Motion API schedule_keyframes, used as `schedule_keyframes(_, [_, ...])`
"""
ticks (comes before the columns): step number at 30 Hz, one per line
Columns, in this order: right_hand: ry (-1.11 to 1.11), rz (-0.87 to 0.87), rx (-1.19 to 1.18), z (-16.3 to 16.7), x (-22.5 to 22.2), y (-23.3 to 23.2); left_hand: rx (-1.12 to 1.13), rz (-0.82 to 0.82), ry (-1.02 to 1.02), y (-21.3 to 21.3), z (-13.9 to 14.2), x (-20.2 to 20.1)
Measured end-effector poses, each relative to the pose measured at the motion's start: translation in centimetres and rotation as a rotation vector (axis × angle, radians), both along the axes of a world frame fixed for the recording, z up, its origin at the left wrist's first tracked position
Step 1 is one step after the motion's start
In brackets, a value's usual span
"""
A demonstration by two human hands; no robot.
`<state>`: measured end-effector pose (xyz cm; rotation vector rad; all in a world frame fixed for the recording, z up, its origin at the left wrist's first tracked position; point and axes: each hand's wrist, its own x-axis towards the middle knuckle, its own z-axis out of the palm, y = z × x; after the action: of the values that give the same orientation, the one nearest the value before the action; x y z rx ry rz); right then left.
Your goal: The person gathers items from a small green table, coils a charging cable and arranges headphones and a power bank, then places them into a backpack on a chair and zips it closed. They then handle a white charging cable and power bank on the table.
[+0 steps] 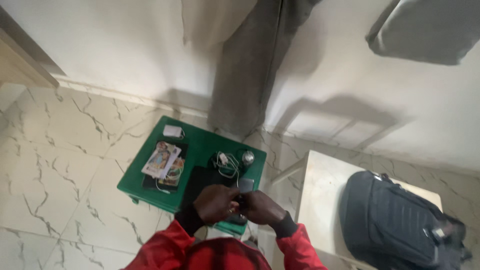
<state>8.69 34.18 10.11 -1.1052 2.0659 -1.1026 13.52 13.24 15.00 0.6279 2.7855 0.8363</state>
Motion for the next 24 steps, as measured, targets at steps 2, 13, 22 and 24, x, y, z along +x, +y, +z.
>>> schedule_keyframes(2, [-0.42, -0.022, -0.342, -1.7, 0.7, -0.5, 0.021, -0.009, -0.01, -0.7, -0.6, 0.2])
schedule_keyframes(13, [-0.761, -0.362, -0.453, -8.4, 2.8, 0.3, 0.455, 0.095, -0.038, -1.9, -0.9, -2.3])
schedule_keyframes(22, [-0.38, -0.336, -0.293, -3.0, -1.6, 5.1, 0.78, 0.419, -0.031, 2.7, -0.2, -3.3])
schedule_keyframes(24, [-0.228, -0.276, -0.257, -0.8, -2.7, 5.6, 0.793, 0.431, 0.069, 3.9, 0.1, -3.5])
